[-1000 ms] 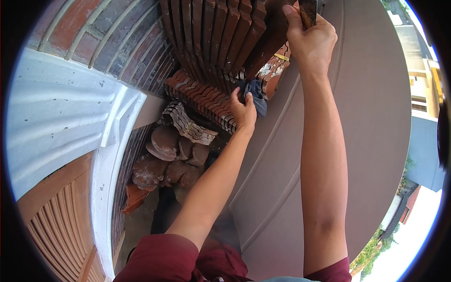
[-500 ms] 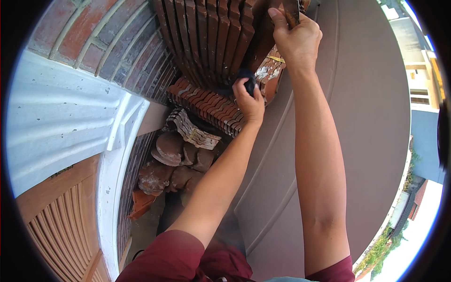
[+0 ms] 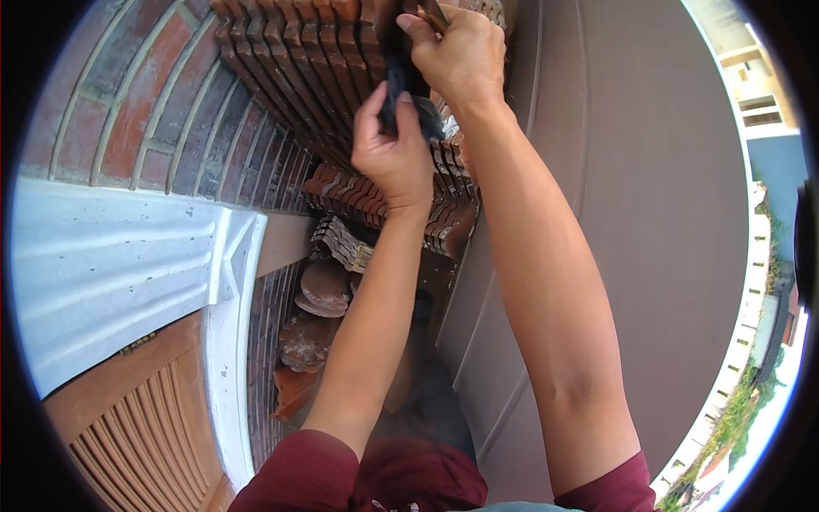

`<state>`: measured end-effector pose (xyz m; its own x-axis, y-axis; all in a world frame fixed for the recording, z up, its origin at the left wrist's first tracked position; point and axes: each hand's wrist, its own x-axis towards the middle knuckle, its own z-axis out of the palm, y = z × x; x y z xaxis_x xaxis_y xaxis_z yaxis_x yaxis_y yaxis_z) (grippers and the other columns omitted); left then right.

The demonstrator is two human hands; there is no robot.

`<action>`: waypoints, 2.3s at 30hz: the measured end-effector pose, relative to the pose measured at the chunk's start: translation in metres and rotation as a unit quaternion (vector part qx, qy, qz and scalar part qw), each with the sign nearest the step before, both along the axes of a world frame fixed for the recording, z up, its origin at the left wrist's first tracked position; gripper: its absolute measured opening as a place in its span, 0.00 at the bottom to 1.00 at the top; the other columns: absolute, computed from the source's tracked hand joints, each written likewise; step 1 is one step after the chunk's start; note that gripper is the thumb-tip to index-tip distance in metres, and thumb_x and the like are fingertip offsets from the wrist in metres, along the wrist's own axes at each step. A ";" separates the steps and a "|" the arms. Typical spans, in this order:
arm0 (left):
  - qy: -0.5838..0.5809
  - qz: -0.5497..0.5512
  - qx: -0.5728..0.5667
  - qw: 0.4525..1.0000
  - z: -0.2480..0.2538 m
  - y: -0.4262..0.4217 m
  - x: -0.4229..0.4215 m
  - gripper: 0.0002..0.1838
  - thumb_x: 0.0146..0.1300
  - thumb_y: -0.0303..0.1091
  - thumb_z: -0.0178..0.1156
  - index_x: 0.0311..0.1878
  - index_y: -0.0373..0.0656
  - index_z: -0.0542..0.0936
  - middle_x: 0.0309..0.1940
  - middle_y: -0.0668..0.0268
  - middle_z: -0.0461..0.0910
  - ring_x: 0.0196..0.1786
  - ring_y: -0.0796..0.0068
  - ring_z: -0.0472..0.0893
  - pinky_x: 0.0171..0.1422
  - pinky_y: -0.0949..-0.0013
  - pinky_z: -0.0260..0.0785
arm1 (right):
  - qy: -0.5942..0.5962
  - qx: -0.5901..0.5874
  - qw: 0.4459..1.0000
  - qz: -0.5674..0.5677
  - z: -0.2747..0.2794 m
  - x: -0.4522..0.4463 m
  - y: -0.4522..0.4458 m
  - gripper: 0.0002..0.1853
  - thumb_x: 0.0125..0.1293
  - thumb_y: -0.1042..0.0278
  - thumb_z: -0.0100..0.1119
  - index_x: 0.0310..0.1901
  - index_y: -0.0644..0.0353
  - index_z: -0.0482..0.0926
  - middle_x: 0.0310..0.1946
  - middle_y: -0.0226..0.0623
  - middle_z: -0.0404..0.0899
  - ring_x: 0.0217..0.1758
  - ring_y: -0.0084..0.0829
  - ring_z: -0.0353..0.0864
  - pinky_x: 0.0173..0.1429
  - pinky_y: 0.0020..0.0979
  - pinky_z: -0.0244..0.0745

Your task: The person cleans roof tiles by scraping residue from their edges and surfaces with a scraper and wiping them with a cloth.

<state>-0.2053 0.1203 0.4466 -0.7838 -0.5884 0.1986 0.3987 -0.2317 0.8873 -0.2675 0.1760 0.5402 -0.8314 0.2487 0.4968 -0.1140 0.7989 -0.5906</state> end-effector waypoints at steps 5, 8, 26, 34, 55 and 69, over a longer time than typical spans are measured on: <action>0.108 0.175 -0.227 0.952 0.061 -0.080 -0.040 0.14 0.70 0.27 0.65 0.55 0.29 0.82 0.51 0.54 0.86 0.50 0.66 0.86 0.59 0.65 0.78 | -0.005 -0.025 1.000 0.003 -0.007 -0.002 0.000 0.15 0.61 0.50 0.73 0.36 0.54 0.91 0.29 0.50 0.87 0.38 0.54 0.89 0.48 0.49 0.84; 0.264 0.124 -0.461 0.838 0.095 -0.102 -0.098 0.13 0.69 0.26 0.65 0.55 0.35 0.84 0.51 0.60 0.87 0.51 0.68 0.85 0.60 0.66 0.76 | 0.005 -0.061 0.998 -0.003 -0.009 -0.001 -0.001 0.16 0.60 0.49 0.74 0.37 0.53 0.92 0.29 0.49 0.87 0.38 0.52 0.89 0.47 0.48 0.84; 0.366 -0.113 -0.699 0.603 0.104 -0.105 -0.159 0.29 0.65 0.46 0.70 0.69 0.54 0.80 0.64 0.61 0.76 0.64 0.54 0.77 0.67 0.56 0.70 | 0.072 -0.097 0.992 0.041 -0.028 0.003 0.003 0.19 0.62 0.45 0.72 0.36 0.56 0.90 0.26 0.48 0.86 0.33 0.50 0.88 0.40 0.47 0.83; 0.377 -0.116 -0.714 0.578 0.105 -0.106 -0.157 0.36 0.61 0.56 0.74 0.70 0.53 0.79 0.64 0.58 0.74 0.64 0.56 0.76 0.67 0.56 0.71 | 0.003 -0.272 0.962 0.021 -0.092 0.121 -0.003 0.36 0.72 0.36 0.58 0.60 0.66 0.77 0.39 0.52 0.87 0.43 0.55 0.88 0.47 0.51 0.80; 0.381 -0.075 -0.687 0.614 0.105 -0.102 -0.153 0.44 0.41 0.60 0.82 0.63 0.47 0.83 0.56 0.56 0.77 0.57 0.49 0.80 0.62 0.54 0.74 | 0.086 -0.190 0.978 -0.004 -0.149 0.112 -0.042 0.17 0.67 0.62 0.72 0.53 0.62 0.88 0.42 0.44 0.81 0.37 0.37 0.83 0.42 0.35 0.80; 0.392 -0.056 -0.675 0.623 0.101 -0.103 -0.155 0.42 0.44 0.61 0.80 0.61 0.49 0.84 0.56 0.58 0.79 0.57 0.51 0.80 0.61 0.54 0.73 | 0.126 -0.132 0.983 -0.004 -0.141 0.083 -0.038 0.13 0.66 0.64 0.73 0.49 0.59 0.90 0.42 0.38 0.84 0.33 0.34 0.84 0.38 0.32 0.81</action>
